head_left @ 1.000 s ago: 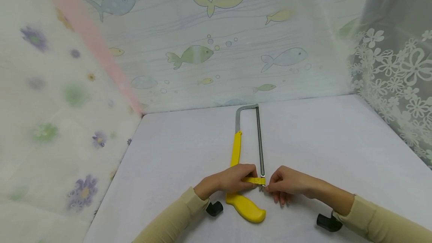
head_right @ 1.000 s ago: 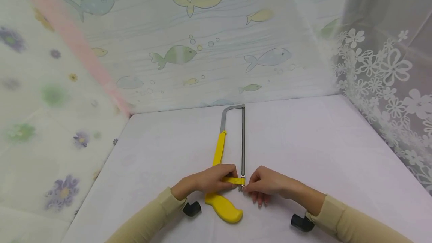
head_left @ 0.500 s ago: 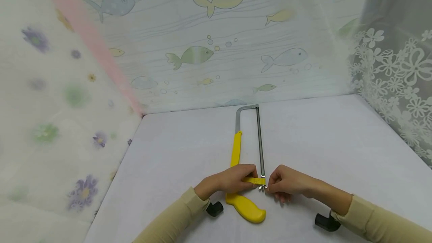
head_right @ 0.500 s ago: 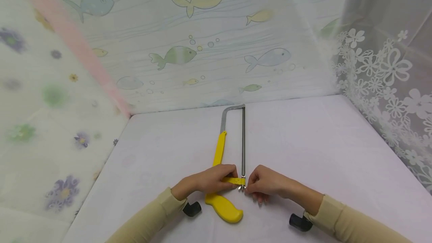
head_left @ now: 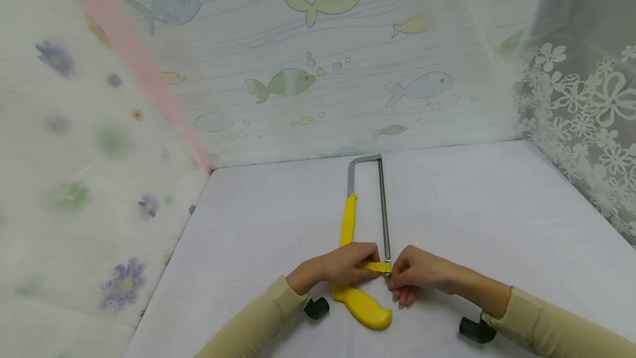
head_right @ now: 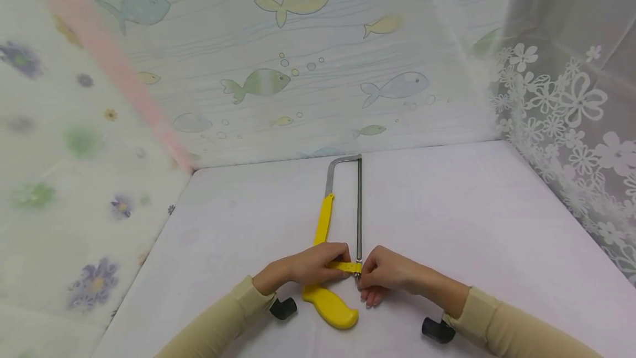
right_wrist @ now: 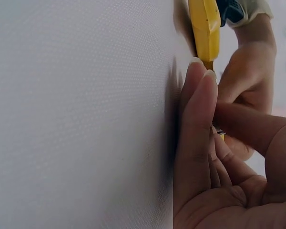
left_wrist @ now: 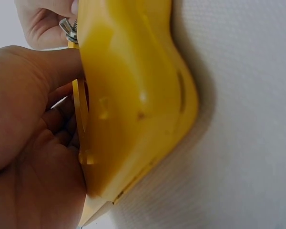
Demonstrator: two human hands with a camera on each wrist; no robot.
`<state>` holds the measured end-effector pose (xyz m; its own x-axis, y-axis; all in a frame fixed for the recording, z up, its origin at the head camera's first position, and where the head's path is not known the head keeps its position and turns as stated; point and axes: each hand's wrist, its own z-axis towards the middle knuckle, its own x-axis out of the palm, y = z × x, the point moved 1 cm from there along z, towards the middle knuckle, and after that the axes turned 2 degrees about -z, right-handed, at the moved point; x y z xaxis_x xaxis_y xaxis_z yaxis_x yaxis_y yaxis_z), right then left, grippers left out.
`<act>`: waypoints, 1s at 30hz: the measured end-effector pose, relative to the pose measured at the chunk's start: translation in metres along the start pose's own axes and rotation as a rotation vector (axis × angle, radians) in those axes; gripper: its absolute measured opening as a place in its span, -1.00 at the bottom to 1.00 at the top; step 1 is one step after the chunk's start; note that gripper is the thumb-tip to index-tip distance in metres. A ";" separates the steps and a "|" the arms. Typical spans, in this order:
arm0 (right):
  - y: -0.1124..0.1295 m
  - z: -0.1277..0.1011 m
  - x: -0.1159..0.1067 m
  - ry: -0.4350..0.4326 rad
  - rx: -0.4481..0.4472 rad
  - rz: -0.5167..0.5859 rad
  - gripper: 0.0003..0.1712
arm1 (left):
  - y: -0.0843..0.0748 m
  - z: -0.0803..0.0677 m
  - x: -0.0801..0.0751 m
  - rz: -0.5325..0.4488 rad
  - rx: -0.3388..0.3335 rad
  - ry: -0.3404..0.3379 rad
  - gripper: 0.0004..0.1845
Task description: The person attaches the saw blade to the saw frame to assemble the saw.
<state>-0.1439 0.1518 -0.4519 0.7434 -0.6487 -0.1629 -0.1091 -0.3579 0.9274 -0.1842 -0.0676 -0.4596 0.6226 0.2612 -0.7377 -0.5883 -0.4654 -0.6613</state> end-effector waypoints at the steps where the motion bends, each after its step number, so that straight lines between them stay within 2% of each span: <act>1: 0.000 0.000 0.000 0.001 0.007 0.007 -0.80 | 0.000 0.000 0.000 -0.005 -0.001 0.001 -0.90; 10: -0.001 0.003 0.001 -0.035 0.072 -0.024 -0.59 | 0.001 0.001 0.000 0.001 0.002 0.005 -0.91; 21: 0.001 -0.005 -0.005 -0.071 0.079 -0.072 -0.69 | 0.001 0.001 0.001 0.002 -0.011 0.006 -0.90; 30: -0.004 -0.007 -0.007 -0.051 0.033 -0.053 -0.72 | 0.002 0.001 0.001 0.019 -0.003 -0.003 -0.89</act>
<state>-0.1441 0.1627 -0.4521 0.7145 -0.6612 -0.2289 -0.0927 -0.4137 0.9057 -0.1852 -0.0669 -0.4615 0.6098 0.2545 -0.7506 -0.5984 -0.4732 -0.6465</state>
